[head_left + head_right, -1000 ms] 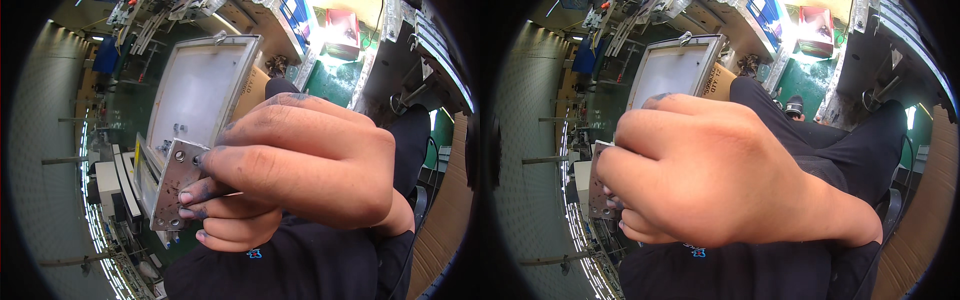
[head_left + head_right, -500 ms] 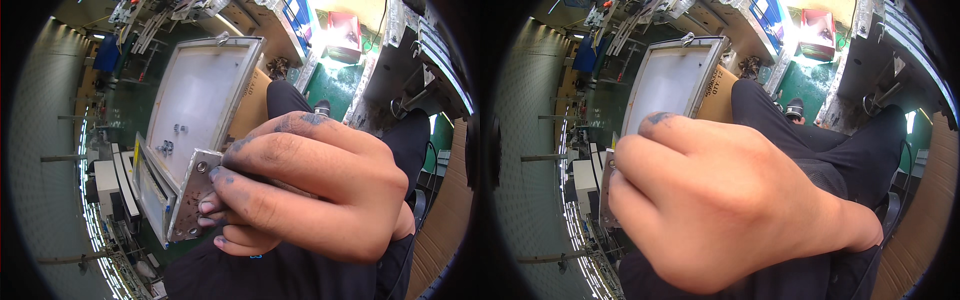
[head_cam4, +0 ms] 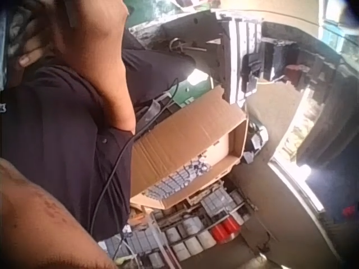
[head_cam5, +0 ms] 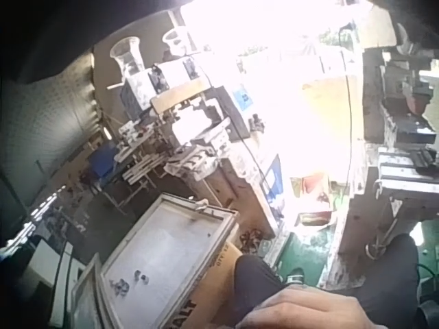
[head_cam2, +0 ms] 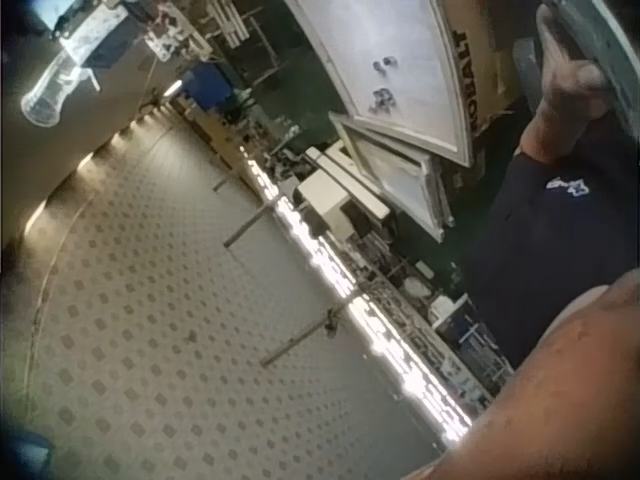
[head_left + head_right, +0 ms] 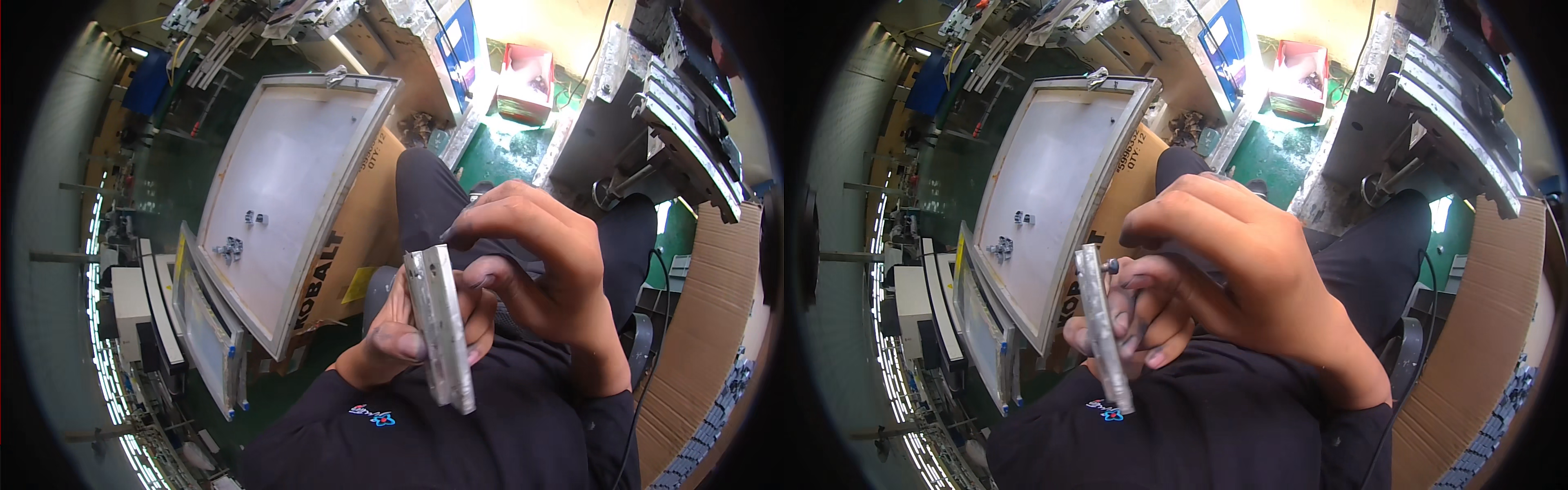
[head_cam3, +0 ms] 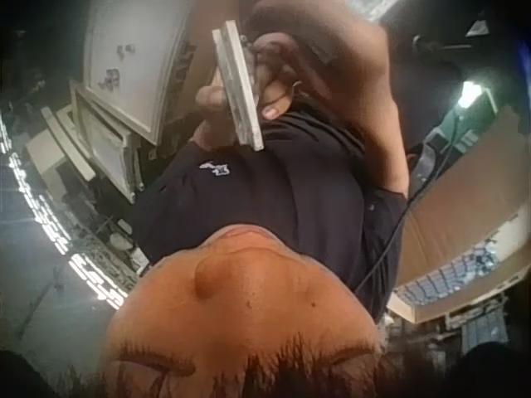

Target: Adjusting and assembling small metal blocks and components on a machine in a workshop.

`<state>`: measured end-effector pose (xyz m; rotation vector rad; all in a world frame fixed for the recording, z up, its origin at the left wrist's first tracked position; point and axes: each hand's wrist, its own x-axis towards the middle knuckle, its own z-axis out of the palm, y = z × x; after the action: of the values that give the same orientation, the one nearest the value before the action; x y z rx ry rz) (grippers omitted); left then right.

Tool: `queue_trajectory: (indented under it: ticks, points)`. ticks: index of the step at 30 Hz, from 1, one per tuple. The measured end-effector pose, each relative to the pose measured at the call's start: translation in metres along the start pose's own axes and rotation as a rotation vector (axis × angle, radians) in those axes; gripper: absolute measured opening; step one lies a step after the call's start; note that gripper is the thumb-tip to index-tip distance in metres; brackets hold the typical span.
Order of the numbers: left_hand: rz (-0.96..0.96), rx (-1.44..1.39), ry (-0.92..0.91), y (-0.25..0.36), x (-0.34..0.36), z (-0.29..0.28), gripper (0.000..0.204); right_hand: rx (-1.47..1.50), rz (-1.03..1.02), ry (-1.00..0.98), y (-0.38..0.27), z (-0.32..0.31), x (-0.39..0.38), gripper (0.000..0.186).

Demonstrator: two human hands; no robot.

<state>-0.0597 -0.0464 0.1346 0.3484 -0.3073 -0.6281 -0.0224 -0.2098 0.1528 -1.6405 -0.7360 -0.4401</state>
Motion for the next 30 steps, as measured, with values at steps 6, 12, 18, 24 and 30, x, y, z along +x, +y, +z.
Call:
queue_trajectory:
  ticks: [6, 12, 18, 24, 30]
  points:
    - [-0.09, 0.35, 0.218, 0.004, -0.001, -0.001, 0.037, 0.272, 0.157, -0.007, 0.016, 0.001, -0.023, 0.029]
    - [-0.139, 0.508, 0.22, -0.001, 0.002, 0.005, 0.028, 0.482, 0.231, -0.036, 0.026, -0.008, -0.039, 0.017]
    - [-0.104, 0.591, 0.219, -0.007, 0.0, 0.007, 0.027, 0.666, 0.49, 0.055, 0.024, 0.0, -0.049, 0.016]
    - [-0.149, 0.582, 0.184, -0.007, -0.004, 0.003, 0.026, 0.717, 0.291, 0.016, 0.04, 0.003, -0.056, 0.017]
    - [-0.102, 0.56, 0.195, -0.003, -0.003, 0.002, 0.024, 0.704, 0.341, 0.005, 0.036, 0.007, -0.052, 0.014]
